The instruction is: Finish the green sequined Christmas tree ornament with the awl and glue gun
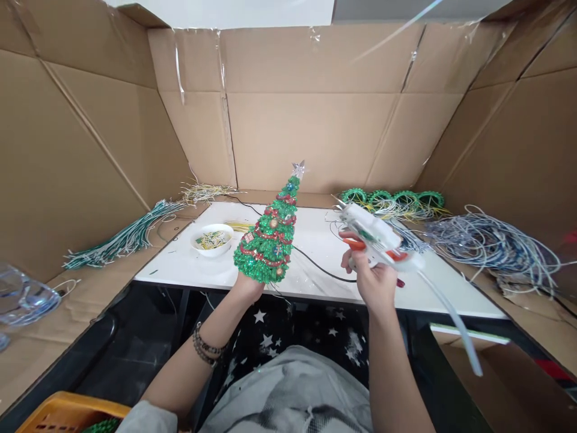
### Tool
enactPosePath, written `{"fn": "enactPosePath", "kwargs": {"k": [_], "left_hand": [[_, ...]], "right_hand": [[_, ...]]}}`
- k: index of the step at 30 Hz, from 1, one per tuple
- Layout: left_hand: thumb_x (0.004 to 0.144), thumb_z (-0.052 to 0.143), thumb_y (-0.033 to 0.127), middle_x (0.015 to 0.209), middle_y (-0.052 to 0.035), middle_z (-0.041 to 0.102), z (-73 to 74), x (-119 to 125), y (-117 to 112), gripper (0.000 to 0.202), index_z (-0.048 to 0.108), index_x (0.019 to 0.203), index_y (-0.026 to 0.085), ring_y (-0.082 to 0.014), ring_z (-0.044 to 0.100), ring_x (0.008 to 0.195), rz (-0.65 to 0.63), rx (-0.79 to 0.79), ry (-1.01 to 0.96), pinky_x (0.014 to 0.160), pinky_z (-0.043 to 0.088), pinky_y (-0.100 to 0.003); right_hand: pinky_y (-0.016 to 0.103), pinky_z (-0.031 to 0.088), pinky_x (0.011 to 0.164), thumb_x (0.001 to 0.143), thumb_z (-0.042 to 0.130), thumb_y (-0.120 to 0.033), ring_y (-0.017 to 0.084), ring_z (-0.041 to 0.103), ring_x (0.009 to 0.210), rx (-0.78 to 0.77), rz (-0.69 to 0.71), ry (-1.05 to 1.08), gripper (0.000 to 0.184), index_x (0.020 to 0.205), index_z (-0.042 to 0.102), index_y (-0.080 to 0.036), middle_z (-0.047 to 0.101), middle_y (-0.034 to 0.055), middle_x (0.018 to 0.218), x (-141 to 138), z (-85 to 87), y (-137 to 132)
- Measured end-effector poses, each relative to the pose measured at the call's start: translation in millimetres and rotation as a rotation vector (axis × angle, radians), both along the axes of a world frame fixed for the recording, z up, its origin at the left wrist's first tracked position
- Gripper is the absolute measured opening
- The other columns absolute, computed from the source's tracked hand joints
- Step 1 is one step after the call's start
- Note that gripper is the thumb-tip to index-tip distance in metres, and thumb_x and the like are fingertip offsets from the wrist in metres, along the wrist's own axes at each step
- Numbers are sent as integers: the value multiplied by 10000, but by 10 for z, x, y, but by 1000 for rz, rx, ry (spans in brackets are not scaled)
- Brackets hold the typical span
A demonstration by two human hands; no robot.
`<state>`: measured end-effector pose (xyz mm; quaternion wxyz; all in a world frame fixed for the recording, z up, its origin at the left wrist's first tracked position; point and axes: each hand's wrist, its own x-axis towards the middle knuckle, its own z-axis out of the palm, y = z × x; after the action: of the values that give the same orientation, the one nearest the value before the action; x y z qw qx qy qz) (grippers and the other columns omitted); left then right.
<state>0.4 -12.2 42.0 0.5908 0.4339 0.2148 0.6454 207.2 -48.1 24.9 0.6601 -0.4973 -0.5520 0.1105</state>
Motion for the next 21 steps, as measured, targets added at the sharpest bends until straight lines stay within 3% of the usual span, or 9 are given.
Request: {"fn": "enactPosePath", "kwargs": {"k": [2,5,8,13,18,21], "left_hand": [[594,887,462,759,-23,749,15,-12,4,402,753,876,210,-177,678,624,25,3,-10,641,620,-337],[585,903,400,862,-29,768,30,-30,4,386,747,887,218,-179,700,729,67,19,-45,698,620,-319],[620,888,391,884,-34,768,29,-43,8,342,745,877,218,-175,700,750,76,54,-37,685,616,-300],[619,888,423,825,-17,758,6,-43,23,376,754,909,226,-159,682,684,73,67,-14,630,609,-281],[611,878,468,774,-19,750,3,-43,20,373,755,873,233,-163,665,617,69,32,12,545,585,-266],[653,847,467,833,-37,761,13,-44,16,375,753,932,234,-185,679,660,70,44,40,591,607,-299]], "right_hand": [[301,522,557,860,612,-444,158,625,597,115,56,-27,266,848,670,-185,745,80,866,-35,2,-129],[315,577,690,836,699,-307,191,700,749,189,66,-211,185,997,714,-219,765,63,955,-84,4,-267],[305,584,770,873,655,-202,198,719,872,251,100,-346,218,1082,704,-244,755,60,1079,-146,31,-314],[293,557,856,927,551,-146,184,703,972,285,49,-442,218,1056,698,-243,729,60,1099,-220,85,-284],[276,545,800,937,522,-150,180,699,979,321,-12,-562,223,1090,670,-217,712,88,1094,-243,110,-301],[279,542,774,953,482,-158,185,702,971,320,-42,-581,218,1066,664,-202,715,101,1070,-257,123,-318]]}}
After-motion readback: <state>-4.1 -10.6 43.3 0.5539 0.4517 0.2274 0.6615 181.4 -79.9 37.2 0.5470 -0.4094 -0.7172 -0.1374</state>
